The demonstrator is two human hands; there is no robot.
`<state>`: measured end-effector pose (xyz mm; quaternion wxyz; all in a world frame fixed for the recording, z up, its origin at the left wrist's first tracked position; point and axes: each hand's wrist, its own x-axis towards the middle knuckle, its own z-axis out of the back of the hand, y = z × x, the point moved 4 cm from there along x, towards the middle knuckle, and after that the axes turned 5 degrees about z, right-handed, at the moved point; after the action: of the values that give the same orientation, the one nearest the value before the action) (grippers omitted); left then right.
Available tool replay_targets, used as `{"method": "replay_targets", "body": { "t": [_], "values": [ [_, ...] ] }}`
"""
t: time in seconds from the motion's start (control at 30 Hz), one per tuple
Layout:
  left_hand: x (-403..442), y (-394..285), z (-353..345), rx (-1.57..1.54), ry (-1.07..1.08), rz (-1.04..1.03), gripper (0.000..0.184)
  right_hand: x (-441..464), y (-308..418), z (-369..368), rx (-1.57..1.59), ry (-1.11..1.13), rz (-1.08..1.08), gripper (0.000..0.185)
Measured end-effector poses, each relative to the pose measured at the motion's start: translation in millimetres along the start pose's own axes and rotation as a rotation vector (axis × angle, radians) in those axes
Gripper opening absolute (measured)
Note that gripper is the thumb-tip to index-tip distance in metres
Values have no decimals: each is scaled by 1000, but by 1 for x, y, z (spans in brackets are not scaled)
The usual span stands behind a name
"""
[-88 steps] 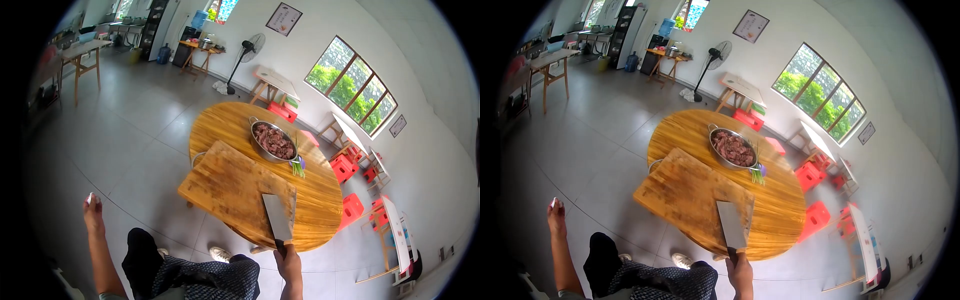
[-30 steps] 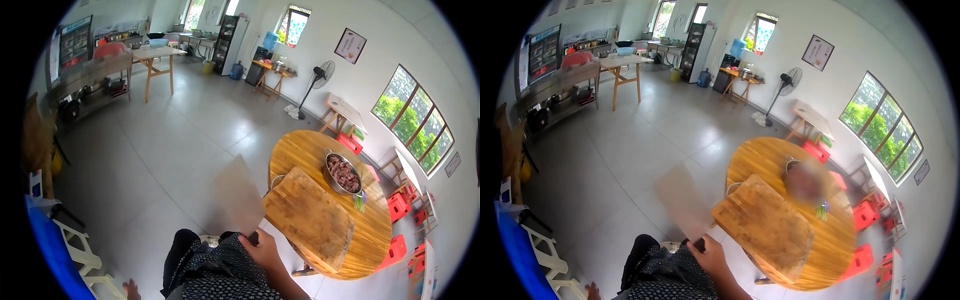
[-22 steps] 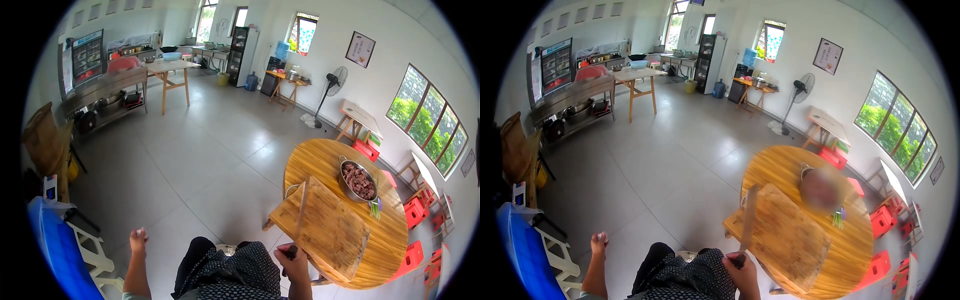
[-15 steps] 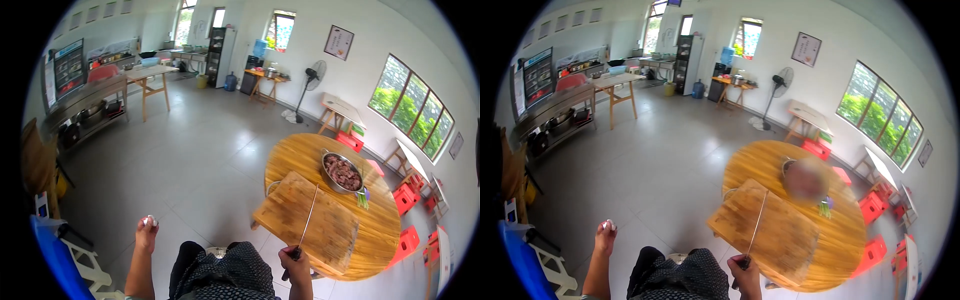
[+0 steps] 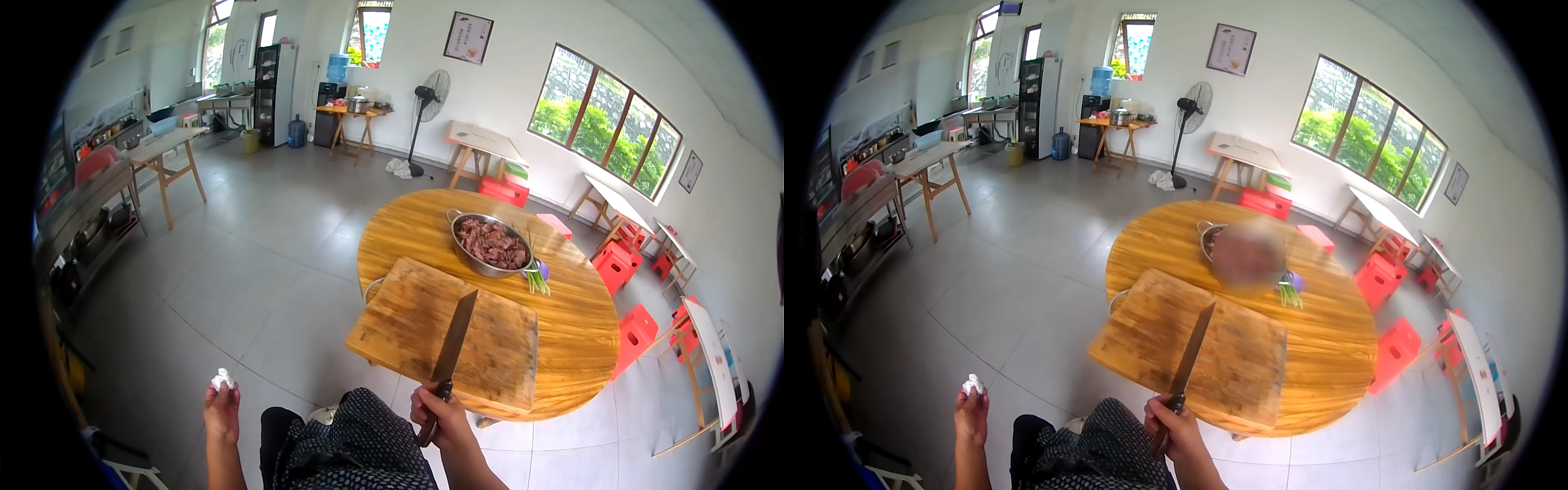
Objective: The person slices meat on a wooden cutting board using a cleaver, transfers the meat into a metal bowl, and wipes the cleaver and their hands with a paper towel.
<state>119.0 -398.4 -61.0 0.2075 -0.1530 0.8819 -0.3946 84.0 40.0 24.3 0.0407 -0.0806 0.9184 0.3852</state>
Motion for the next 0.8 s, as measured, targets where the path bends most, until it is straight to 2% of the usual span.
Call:
{"method": "replay_targets", "body": {
  "t": [0.27,0.43,0.8],
  "values": [
    [7,6,13,-32,-51,21,26,1,-4,-2,-67,-7,-7,13],
    [8,2,15,-26,-83,-53,22,4,-5,-4,-78,6,-2,14],
    [11,3,38,-91,-108,-92,25,3,-7,-6,-66,-3,5,14]
  ]
}}
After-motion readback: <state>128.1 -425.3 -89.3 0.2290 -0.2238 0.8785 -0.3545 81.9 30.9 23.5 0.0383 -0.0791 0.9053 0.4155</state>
